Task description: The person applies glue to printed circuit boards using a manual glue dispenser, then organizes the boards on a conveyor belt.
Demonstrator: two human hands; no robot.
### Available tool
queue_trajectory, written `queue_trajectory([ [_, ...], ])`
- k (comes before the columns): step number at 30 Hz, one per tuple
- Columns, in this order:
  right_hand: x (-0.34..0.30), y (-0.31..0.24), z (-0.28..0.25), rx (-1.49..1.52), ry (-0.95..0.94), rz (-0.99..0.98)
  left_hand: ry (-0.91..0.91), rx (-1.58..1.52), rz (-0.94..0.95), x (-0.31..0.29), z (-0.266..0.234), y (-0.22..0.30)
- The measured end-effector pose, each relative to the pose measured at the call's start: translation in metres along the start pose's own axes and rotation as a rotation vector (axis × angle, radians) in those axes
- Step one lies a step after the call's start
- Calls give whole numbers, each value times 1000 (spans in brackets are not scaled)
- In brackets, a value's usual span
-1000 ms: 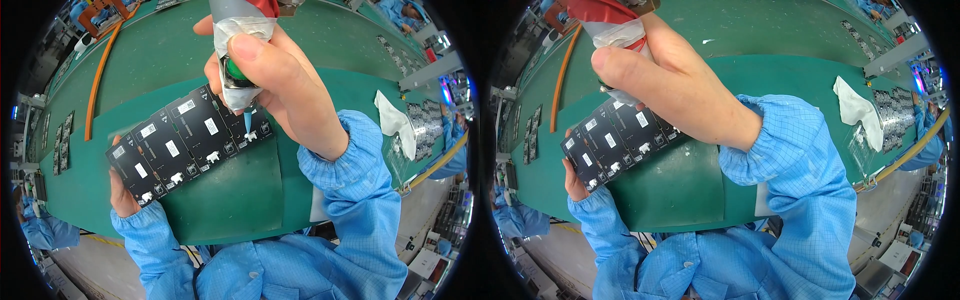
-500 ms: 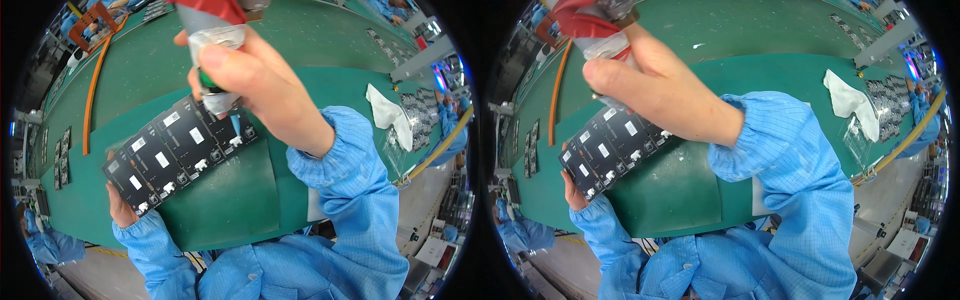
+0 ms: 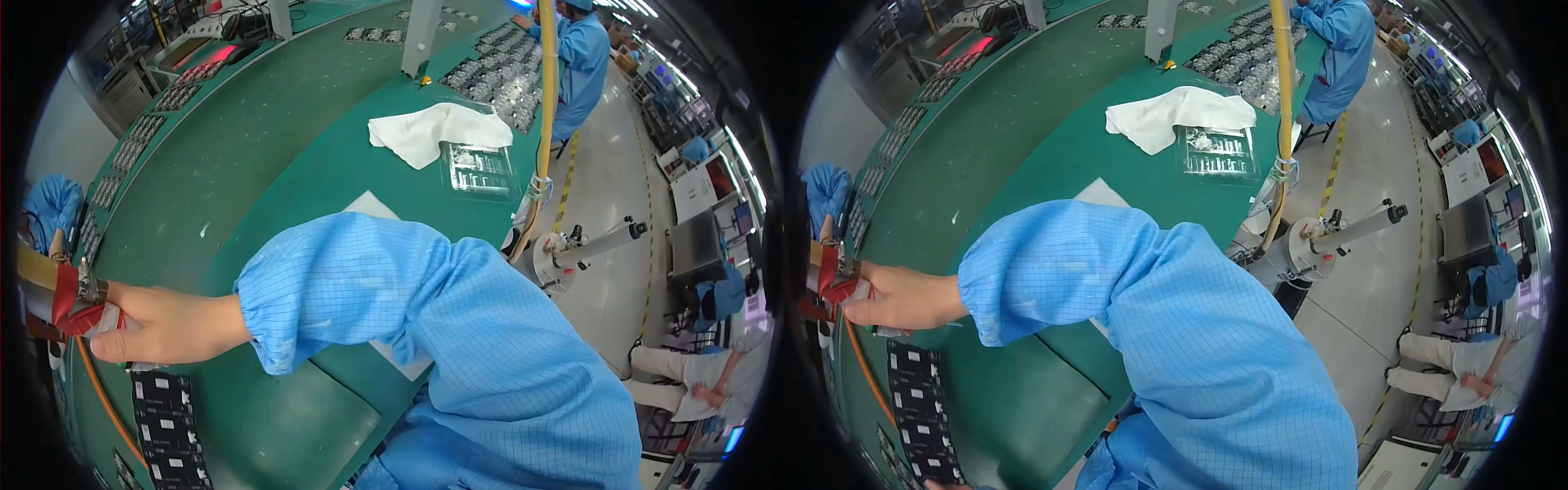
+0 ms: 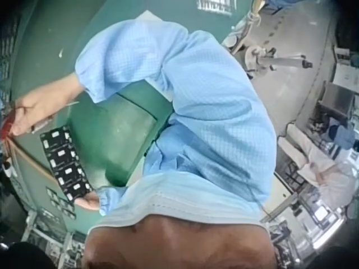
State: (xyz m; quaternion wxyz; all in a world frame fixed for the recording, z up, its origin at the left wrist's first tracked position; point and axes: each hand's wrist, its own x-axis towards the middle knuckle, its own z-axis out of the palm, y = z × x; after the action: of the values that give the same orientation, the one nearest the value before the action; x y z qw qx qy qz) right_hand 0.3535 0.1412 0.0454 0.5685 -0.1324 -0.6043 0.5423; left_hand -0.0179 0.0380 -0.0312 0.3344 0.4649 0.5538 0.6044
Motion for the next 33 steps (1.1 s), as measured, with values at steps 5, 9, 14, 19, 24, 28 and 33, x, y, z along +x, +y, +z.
queue_trajectory([
  [5,9,10,10,30,-47,1,-13,508,406,-8,-21,39],
  [9,0,-3,4,40,-31,67,-292,676,228,-19,-17,57],
  [14,3,3,4,56,-33,74,-123,250,-282,-21,15,72],
  [19,5,-1,8,103,-59,60,-9,467,-250,-7,-50,27],
  [24,8,-2,16,56,-9,-166,-235,-265,-188,27,-83,-41],
  [28,-2,-6,13,110,-44,14,-312,-380,-469,-17,88,-2],
  [33,-2,-1,20,50,-57,197,-541,-604,-684,-48,168,-1],
])
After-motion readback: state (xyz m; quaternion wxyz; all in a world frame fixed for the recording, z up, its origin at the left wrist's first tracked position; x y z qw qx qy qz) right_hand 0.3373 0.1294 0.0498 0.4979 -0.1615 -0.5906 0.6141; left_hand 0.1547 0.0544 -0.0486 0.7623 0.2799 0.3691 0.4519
